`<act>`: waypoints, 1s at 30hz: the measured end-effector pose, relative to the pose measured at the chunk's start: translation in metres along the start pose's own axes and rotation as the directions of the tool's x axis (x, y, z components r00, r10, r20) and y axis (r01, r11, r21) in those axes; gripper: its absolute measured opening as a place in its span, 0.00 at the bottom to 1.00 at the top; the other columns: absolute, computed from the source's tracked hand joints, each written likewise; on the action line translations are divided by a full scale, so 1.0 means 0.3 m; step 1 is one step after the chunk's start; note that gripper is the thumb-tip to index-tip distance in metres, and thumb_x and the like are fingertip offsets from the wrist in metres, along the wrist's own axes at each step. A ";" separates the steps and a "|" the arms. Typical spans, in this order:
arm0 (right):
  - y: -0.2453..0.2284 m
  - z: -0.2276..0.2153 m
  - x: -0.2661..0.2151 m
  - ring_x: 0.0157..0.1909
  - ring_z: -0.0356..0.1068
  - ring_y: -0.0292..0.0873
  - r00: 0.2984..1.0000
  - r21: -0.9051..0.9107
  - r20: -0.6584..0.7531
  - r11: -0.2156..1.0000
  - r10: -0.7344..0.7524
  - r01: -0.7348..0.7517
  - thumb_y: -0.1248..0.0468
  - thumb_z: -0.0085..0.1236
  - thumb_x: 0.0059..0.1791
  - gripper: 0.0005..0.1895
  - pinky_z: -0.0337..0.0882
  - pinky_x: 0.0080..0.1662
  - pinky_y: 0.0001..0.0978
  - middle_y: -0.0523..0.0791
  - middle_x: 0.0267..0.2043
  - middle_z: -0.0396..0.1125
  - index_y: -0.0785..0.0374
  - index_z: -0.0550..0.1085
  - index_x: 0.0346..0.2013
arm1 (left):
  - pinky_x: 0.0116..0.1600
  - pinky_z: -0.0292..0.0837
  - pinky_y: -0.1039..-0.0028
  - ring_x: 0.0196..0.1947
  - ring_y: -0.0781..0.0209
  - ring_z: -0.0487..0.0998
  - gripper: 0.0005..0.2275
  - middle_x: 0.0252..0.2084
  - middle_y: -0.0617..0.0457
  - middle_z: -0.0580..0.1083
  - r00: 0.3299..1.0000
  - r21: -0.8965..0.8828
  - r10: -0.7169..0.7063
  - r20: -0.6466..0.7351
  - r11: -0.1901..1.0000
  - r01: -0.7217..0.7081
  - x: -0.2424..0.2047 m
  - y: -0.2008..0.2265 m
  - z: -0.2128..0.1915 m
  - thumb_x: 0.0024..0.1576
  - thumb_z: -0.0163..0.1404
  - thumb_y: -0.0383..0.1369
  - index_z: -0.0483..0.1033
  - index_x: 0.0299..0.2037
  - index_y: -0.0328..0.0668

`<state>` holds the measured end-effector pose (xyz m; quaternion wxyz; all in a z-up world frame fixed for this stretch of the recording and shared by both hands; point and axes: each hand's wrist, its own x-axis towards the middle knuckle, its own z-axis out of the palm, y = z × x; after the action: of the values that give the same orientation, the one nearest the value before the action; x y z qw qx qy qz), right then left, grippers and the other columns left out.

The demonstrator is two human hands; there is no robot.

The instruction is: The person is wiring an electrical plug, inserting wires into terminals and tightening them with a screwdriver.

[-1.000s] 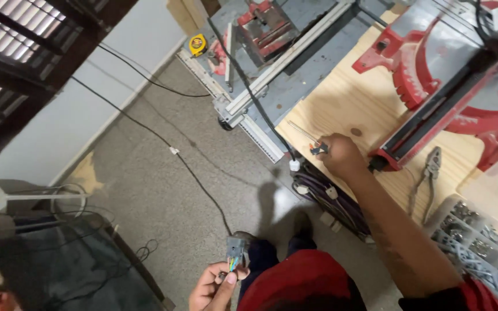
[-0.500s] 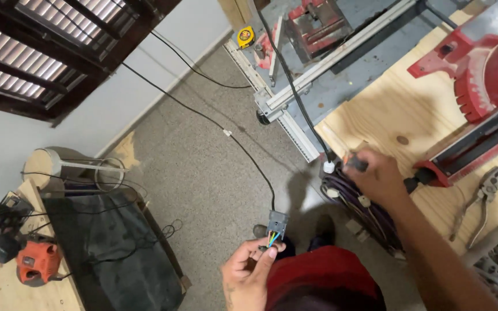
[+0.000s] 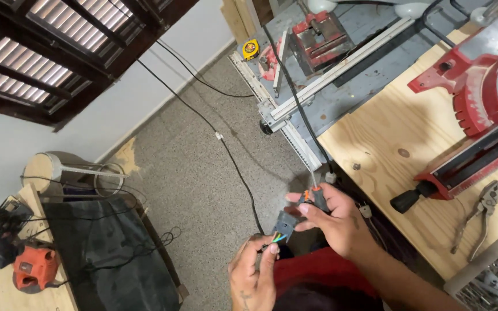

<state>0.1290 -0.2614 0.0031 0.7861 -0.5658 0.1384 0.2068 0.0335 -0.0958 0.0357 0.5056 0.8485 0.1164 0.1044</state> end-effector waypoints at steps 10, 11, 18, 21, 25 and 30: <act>-0.017 0.050 -0.012 0.42 0.78 0.44 0.985 -0.058 0.172 0.998 -0.022 0.033 0.67 0.58 0.47 0.07 0.88 0.38 0.40 0.57 0.45 0.80 0.65 0.68 0.33 | 0.44 0.75 0.61 0.38 0.46 0.78 0.10 0.41 0.42 0.76 0.883 0.435 0.422 0.204 0.769 -0.469 0.031 -0.033 -0.032 0.64 0.41 0.25 0.74 0.50 0.29; -0.035 0.062 -0.021 0.41 0.78 0.41 0.984 -0.141 0.158 0.985 -0.080 0.103 0.65 0.59 0.47 0.08 0.88 0.37 0.35 0.55 0.44 0.80 0.65 0.69 0.31 | 0.40 0.76 0.60 0.36 0.46 0.77 0.10 0.39 0.41 0.75 0.857 0.451 0.460 0.232 0.730 -0.514 0.043 -0.028 -0.039 0.63 0.39 0.22 0.73 0.49 0.26; -0.010 0.091 -0.027 0.38 0.77 0.40 0.977 -0.118 0.072 0.971 -0.200 0.208 0.68 0.58 0.49 0.06 0.83 0.39 0.32 0.52 0.42 0.81 0.64 0.69 0.33 | 0.41 0.78 0.68 0.34 0.53 0.81 0.07 0.39 0.44 0.77 0.938 0.162 0.336 0.087 0.924 -0.346 0.054 0.008 -0.065 0.64 0.48 0.29 0.74 0.46 0.32; -0.018 0.092 -0.027 0.33 0.76 0.37 0.982 -0.233 0.060 0.954 -0.178 0.187 0.66 0.59 0.49 0.07 0.79 0.40 0.27 0.45 0.39 0.81 0.65 0.79 0.39 | 0.45 0.74 0.70 0.38 0.54 0.77 0.05 0.41 0.44 0.73 0.950 0.018 0.302 0.081 0.953 -0.304 0.052 0.015 -0.075 0.63 0.47 0.27 0.73 0.39 0.30; -0.006 0.098 -0.038 0.32 0.75 0.37 0.968 -0.226 0.090 0.942 -0.233 0.247 0.65 0.58 0.49 0.07 0.77 0.40 0.26 0.45 0.40 0.80 0.65 0.77 0.39 | 0.44 0.70 0.74 0.36 0.61 0.73 0.04 0.39 0.51 0.75 0.995 -0.095 0.062 -0.074 0.993 -0.069 -0.004 -0.069 -0.050 0.62 0.49 0.30 0.74 0.39 0.38; 0.012 0.103 -0.043 0.36 0.77 0.37 0.978 -0.272 0.052 0.939 -0.203 0.209 0.65 0.58 0.49 0.09 0.80 0.42 0.27 0.45 0.42 0.80 0.64 0.79 0.41 | 0.40 0.74 0.74 0.35 0.61 0.76 0.04 0.37 0.44 0.76 0.976 -0.551 -0.208 -0.062 0.823 0.140 -0.006 -0.089 -0.021 0.62 0.50 0.28 0.70 0.36 0.38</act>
<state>0.1156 -0.2335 0.0160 0.7185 -0.6787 0.0392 0.1471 0.0275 -0.0786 0.0150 0.7248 0.6483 0.1889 0.1367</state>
